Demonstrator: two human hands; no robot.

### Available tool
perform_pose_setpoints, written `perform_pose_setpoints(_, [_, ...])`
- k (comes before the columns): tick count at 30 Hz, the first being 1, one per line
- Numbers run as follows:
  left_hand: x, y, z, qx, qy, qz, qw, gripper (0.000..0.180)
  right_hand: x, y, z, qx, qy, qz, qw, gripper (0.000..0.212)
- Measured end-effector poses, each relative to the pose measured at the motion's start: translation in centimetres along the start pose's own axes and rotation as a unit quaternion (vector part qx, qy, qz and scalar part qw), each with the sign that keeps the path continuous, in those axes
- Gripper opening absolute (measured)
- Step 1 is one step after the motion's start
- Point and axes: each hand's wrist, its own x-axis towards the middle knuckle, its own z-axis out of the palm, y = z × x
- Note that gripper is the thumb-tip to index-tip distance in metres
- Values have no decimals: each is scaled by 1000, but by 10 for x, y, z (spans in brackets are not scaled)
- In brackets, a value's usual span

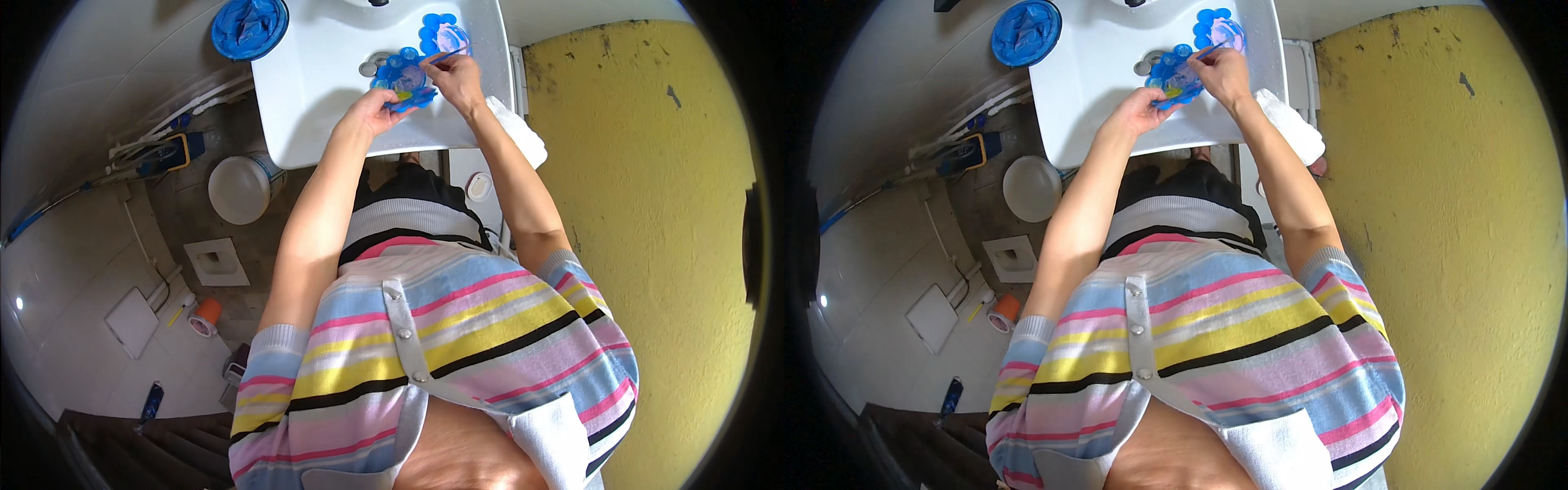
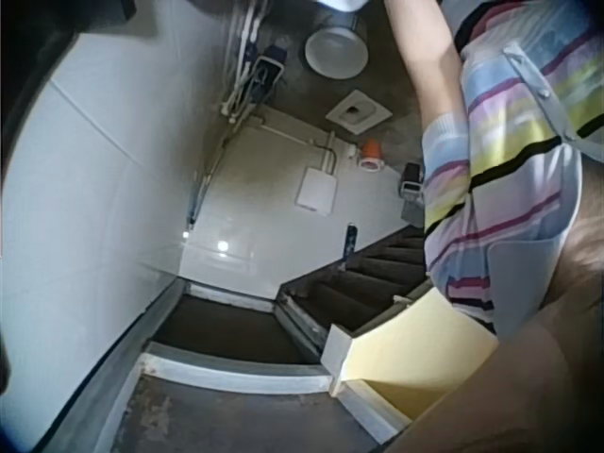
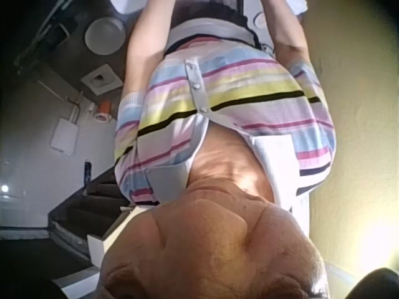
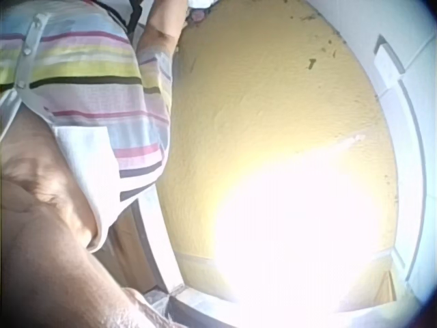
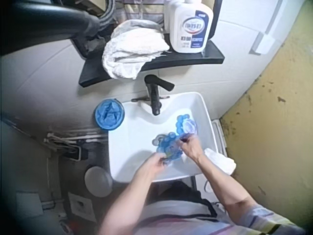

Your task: The person washes a blue plastic container and a blue flower-shaped toy in a white sink. They rinse the items under running water, scrub the container with a brush, and then use a toothbrush to clean the small crevices of the toy.

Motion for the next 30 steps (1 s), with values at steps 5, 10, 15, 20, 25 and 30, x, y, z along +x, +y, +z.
perform_pose_setpoints(5, [-11,-6,6,79,16,21,997,38,1,-4,-8,-32,-11,4,999,16])
perform_pose_setpoints(10, [-28,5,13,192,11,63,979,39,-13,-3,-8,22,-52,17,998,14])
perform_pose_setpoints(15, [-37,11,14,236,-9,87,968,40,-20,-8,0,75,-108,-5,991,7])
perform_pose_setpoints(20, [-46,17,14,236,-1,87,968,39,-24,-25,2,100,-81,7,992,9])
perform_pose_setpoints(25, [-44,13,22,313,9,89,945,38,-11,-2,17,-8,-65,-145,987,11])
perform_pose_setpoints(30, [-48,15,33,368,56,103,922,36,3,-3,9,-50,-93,-83,991,12])
